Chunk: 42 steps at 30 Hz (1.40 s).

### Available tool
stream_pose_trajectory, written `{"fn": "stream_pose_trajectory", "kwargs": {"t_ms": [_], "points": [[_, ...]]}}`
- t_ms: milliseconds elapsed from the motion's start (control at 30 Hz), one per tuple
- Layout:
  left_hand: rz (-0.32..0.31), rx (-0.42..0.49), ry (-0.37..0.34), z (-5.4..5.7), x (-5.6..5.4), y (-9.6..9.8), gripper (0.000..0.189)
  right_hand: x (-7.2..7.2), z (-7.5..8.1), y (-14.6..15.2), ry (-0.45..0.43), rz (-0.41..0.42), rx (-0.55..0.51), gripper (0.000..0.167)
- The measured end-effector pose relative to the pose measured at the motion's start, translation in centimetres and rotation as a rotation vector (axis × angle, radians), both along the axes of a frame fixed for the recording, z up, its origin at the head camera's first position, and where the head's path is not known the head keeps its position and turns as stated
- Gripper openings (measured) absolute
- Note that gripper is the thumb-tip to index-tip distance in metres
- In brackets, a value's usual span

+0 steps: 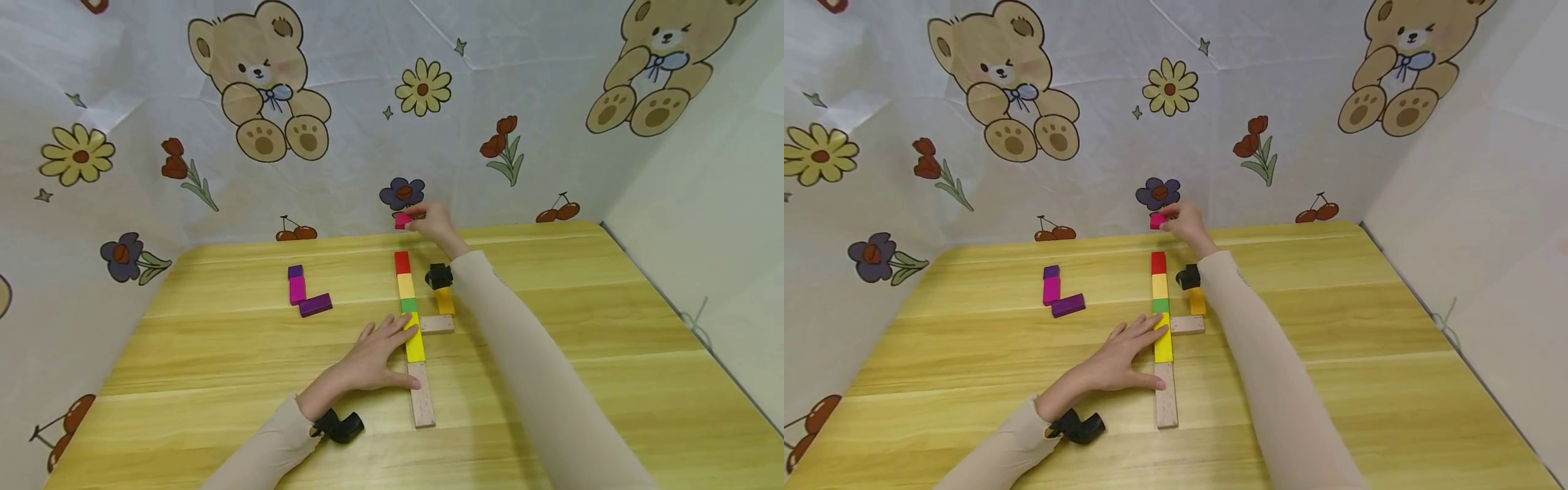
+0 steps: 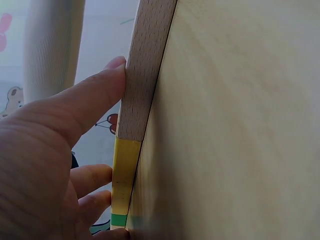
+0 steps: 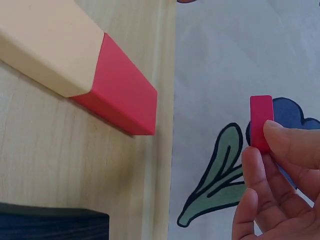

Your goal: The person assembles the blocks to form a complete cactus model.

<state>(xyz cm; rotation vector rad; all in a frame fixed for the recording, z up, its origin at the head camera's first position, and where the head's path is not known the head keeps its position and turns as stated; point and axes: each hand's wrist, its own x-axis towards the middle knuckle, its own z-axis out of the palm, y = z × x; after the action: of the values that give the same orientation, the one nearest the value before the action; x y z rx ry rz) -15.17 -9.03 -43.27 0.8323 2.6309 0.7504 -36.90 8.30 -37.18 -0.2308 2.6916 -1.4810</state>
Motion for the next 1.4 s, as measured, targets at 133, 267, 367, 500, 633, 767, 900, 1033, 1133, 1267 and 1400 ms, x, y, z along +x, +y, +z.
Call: {"fn": "stream_pose_trajectory", "kwargs": {"t_ms": [133, 267, 367, 500, 633, 767, 900, 1033, 1133, 1267, 1400], "points": [[0.003, -0.007, 0.005, -0.2, -0.1, 0.0, 0.093, -0.1, -0.4, -0.5, 0.002, 0.02, 0.043, 0.035], [0.008, -0.011, -0.002, -0.4, 0.0, 0.0, 0.093, -0.4, -0.9, -0.5, 0.001, 0.039, 0.06, 0.034], [0.005, -0.005, 0.0, -0.4, 0.0, 0.0, 0.092, -0.5, -1.4, -0.4, -0.01, 0.031, 0.073, 0.033], [0.003, 0.005, 0.003, -0.3, 0.1, 0.1, 0.093, -0.6, -2.0, -0.5, -0.034, 0.017, 0.106, 0.033], [0.005, 0.008, 0.008, -0.4, 0.1, 0.1, 0.093, -0.7, -2.6, -0.5, -0.047, 0.026, 0.129, 0.033], [-0.003, 0.01, 0.02, -0.5, 0.0, 0.1, 0.092, -0.8, -3.0, -0.3, -0.054, 0.048, 0.151, 0.034], [-0.001, 0.015, 0.009, -0.3, 0.0, 0.1, 0.092, -0.8, -3.3, -0.2, -0.071, 0.073, 0.172, 0.034], [0.0, 0.012, 0.002, -0.2, 0.0, 0.0, 0.092, -0.7, -3.5, -0.3, -0.083, 0.085, 0.211, 0.033], [-0.002, 0.008, 0.006, -0.3, 0.0, 0.0, 0.092, -0.7, -3.7, -0.3, -0.099, 0.087, 0.224, 0.033], [-0.006, 0.0, 0.012, -0.4, -0.1, 0.0, 0.091, -0.8, -3.8, -0.2, -0.123, 0.082, 0.216, 0.033], [-0.006, 0.001, 0.007, -0.3, -0.1, 0.0, 0.091, -0.8, -3.9, -0.1, -0.135, 0.089, 0.209, 0.034]]}}
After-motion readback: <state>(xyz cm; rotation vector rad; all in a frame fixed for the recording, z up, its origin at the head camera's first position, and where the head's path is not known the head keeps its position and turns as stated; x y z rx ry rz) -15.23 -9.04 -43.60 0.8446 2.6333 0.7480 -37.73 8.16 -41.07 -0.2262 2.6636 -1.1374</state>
